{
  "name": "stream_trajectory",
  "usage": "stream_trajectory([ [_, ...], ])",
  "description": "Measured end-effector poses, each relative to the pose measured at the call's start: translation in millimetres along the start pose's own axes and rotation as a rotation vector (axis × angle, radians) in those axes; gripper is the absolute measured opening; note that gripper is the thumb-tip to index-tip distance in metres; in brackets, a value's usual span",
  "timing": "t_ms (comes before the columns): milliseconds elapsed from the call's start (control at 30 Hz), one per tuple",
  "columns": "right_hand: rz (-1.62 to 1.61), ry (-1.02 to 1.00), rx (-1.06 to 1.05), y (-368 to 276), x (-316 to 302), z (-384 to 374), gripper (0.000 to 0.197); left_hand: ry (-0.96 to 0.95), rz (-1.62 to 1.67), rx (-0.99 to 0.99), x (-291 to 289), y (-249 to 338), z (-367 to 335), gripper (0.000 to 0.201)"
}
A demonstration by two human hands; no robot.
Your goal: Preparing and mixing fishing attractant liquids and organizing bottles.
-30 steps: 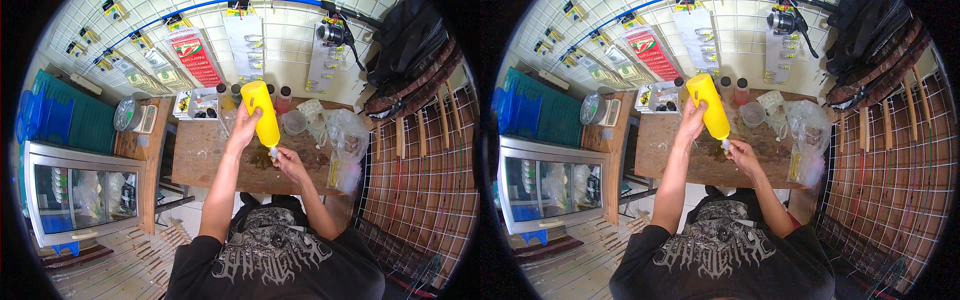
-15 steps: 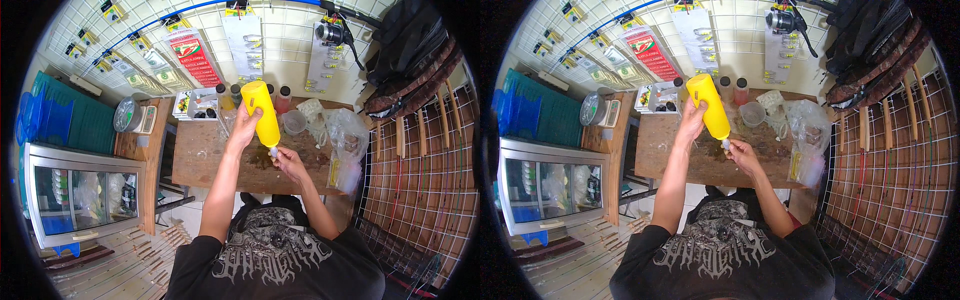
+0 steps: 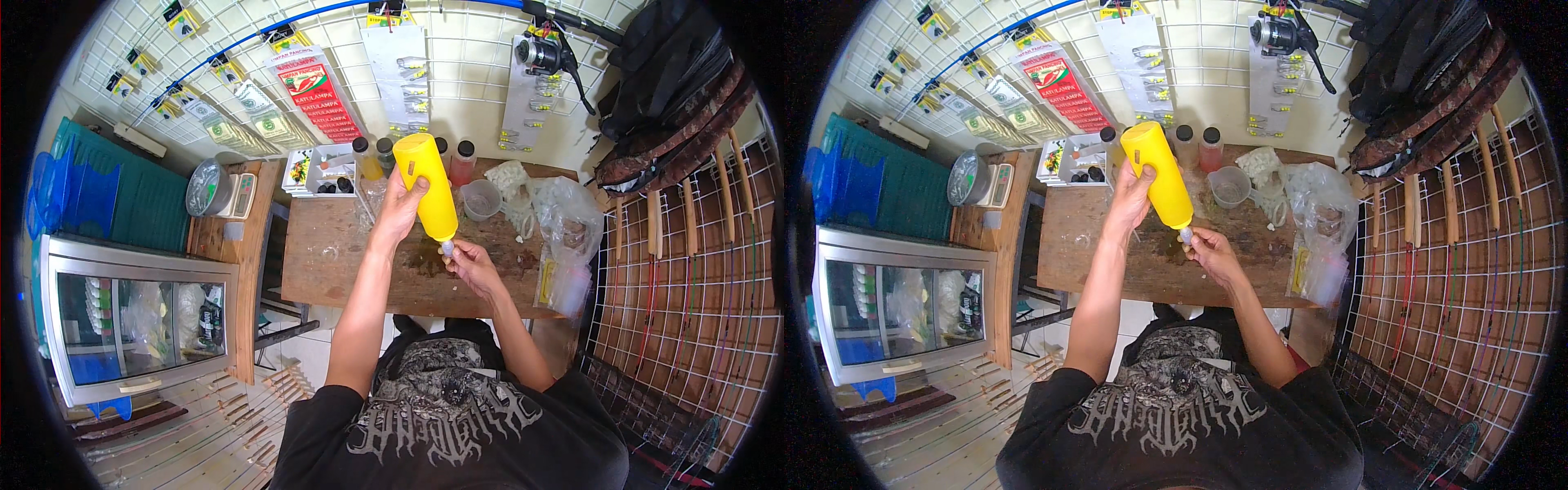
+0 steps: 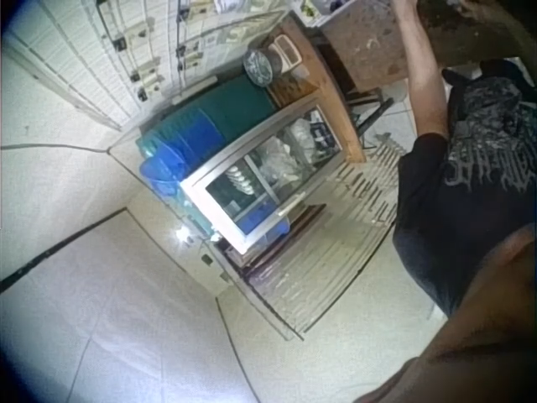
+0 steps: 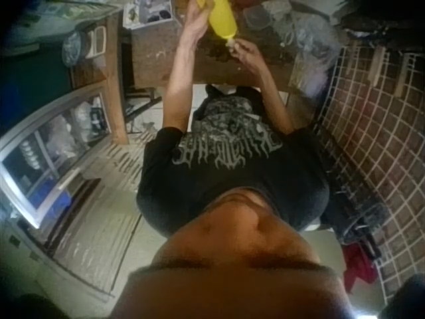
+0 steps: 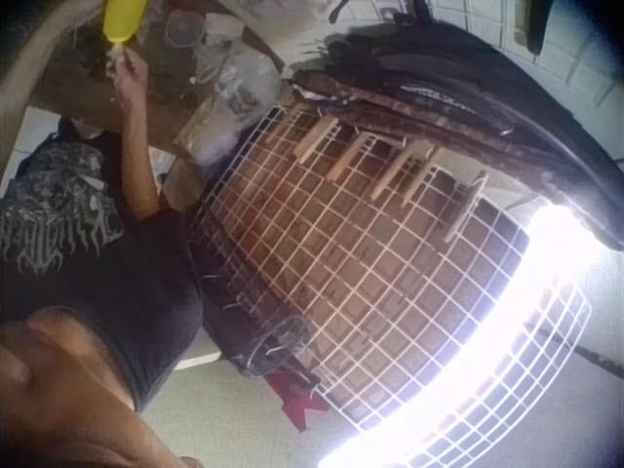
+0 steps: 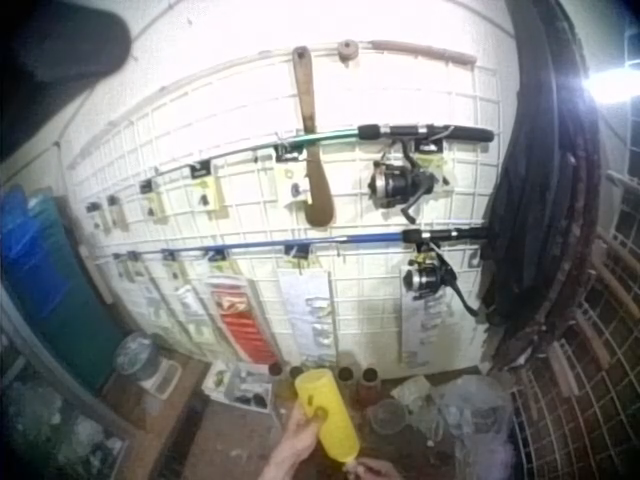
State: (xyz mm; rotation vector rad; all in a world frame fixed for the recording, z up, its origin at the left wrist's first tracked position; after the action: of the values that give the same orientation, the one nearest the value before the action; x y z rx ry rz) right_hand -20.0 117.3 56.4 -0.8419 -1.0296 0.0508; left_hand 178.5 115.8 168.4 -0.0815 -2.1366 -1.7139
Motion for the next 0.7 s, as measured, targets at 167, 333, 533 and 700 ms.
stream_trajectory([
  [167,0.0,0.005,0.007,-0.3,0.4,0.5,0.03,-0.002,-0.007,-0.004,-0.4,-0.2,-0.1,0.069],
  [333,-0.017,-0.023,-0.007,-0.1,-2.6,0.2,0.03,0.007,-0.013,0.007,2.0,0.0,-0.4,0.068],
  [533,-0.019,-0.01,-0.004,0.1,-1.6,0.6,0.031,0.007,-0.006,0.007,0.3,-1.7,-0.7,0.069],
  [700,-0.022,-0.023,-0.007,0.1,-2.1,1.0,0.031,0.016,-0.008,0.007,-0.2,-3.0,-0.9,0.069],
])
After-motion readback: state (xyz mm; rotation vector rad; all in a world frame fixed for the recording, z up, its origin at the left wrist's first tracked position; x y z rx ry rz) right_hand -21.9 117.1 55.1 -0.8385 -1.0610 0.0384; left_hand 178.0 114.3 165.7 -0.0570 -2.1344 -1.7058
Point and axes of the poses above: each hand's wrist, its own z-axis away from the middle knuckle, its own x-axis out of the palm, y = z × x, the point moved 1 cm from there along -z, towards the middle knuckle, and after that the axes turned 8 degrees about -z, right-handed, at the moved point
